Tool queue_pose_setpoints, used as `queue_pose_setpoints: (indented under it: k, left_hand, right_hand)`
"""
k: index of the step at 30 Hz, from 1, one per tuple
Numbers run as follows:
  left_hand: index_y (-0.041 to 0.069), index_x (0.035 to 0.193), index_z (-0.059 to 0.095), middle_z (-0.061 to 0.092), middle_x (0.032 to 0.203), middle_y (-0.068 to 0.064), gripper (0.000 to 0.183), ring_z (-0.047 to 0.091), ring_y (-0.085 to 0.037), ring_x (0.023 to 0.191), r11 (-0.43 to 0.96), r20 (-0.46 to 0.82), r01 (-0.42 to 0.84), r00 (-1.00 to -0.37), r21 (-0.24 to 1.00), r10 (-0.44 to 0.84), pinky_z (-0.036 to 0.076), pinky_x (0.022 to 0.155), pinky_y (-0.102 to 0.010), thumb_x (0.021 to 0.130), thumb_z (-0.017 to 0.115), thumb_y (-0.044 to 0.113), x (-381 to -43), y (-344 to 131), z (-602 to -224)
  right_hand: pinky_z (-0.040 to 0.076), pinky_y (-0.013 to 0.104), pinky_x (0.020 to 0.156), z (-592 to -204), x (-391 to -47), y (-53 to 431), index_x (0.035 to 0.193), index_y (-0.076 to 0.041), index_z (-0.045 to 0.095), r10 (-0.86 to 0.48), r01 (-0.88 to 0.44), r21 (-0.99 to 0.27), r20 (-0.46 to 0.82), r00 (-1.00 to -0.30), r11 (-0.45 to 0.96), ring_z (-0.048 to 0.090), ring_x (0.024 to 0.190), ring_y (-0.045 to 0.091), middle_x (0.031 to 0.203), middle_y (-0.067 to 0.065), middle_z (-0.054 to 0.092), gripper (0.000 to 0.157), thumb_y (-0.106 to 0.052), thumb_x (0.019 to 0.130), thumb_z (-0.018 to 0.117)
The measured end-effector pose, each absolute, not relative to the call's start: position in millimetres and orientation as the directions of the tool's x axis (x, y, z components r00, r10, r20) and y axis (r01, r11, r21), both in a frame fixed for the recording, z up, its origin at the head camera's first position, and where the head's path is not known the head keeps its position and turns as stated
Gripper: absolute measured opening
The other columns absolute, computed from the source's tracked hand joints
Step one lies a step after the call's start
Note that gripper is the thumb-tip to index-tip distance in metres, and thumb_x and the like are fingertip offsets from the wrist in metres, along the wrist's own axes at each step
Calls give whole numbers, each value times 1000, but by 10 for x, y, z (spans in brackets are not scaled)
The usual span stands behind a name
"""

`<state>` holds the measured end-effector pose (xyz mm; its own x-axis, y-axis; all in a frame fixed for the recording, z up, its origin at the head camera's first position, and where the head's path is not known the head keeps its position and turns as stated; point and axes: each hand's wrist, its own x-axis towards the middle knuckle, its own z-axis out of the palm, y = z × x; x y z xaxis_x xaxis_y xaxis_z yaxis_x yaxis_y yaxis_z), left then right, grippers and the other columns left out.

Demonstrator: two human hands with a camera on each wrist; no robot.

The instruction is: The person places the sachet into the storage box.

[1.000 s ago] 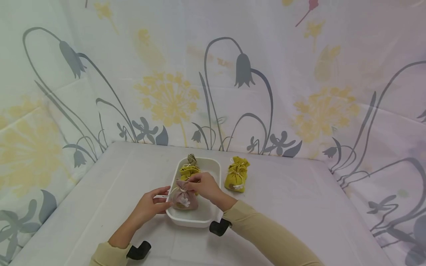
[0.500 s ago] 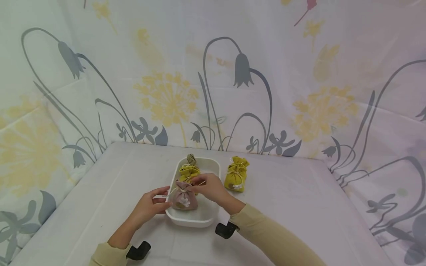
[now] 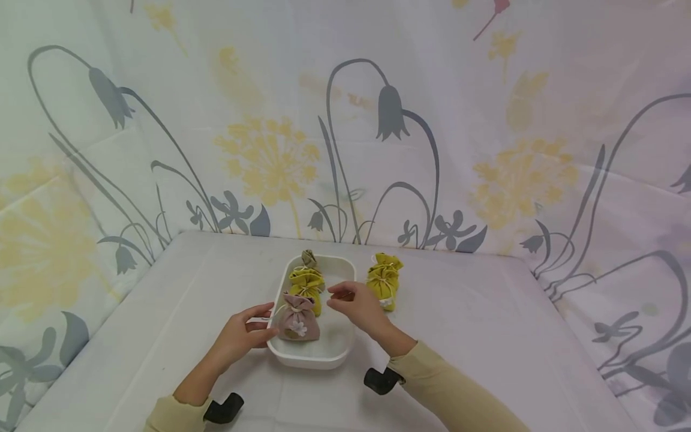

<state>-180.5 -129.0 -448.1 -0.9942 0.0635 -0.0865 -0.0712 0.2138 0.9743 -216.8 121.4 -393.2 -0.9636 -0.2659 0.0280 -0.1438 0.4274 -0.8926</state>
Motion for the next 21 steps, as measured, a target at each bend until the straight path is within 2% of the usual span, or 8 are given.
queue_pose_setpoints:
  k: [6, 11, 21]
  left_hand:
    - [3, 131, 51, 55, 117, -13, 60, 61, -25, 97, 208, -96, -82, -994, 975, 57, 58, 65, -33, 77, 76, 8, -1816, -1297, -4499]
    - [3, 131, 51, 54, 117, -13, 60, 61, -25, 97, 202, -95, -82, -994, 976, 55, 58, 65, -33, 77, 75, 7, -1823, -1307, -4510]
    - [4, 131, 51, 55, 116, -13, 60, 61, -25, 97, 215, -89, -74, -994, 974, 58, 58, 64, -33, 77, 76, 8, -1825, -1297, -4508]
  right_hand:
    - [54, 30, 74, -4016, -2155, 1391, 105, -3, 67, -185, -127, -900, 53, -981, 417, 63, 83, 16, 92, 3, 67, 23, -10, 83, 70]
    - [55, 29, 72, -4057, -2148, 1514, 106, 2, 66, -151, -140, -905, 85, -985, 401, 64, 81, 18, 91, 6, 66, 26, -8, 83, 70]
    - [52, 21, 68, -4098, -2146, 1728, 106, 3, 66, -95, -160, -890, 132, -987, 426, 62, 82, 18, 92, 9, 66, 28, -9, 81, 72]
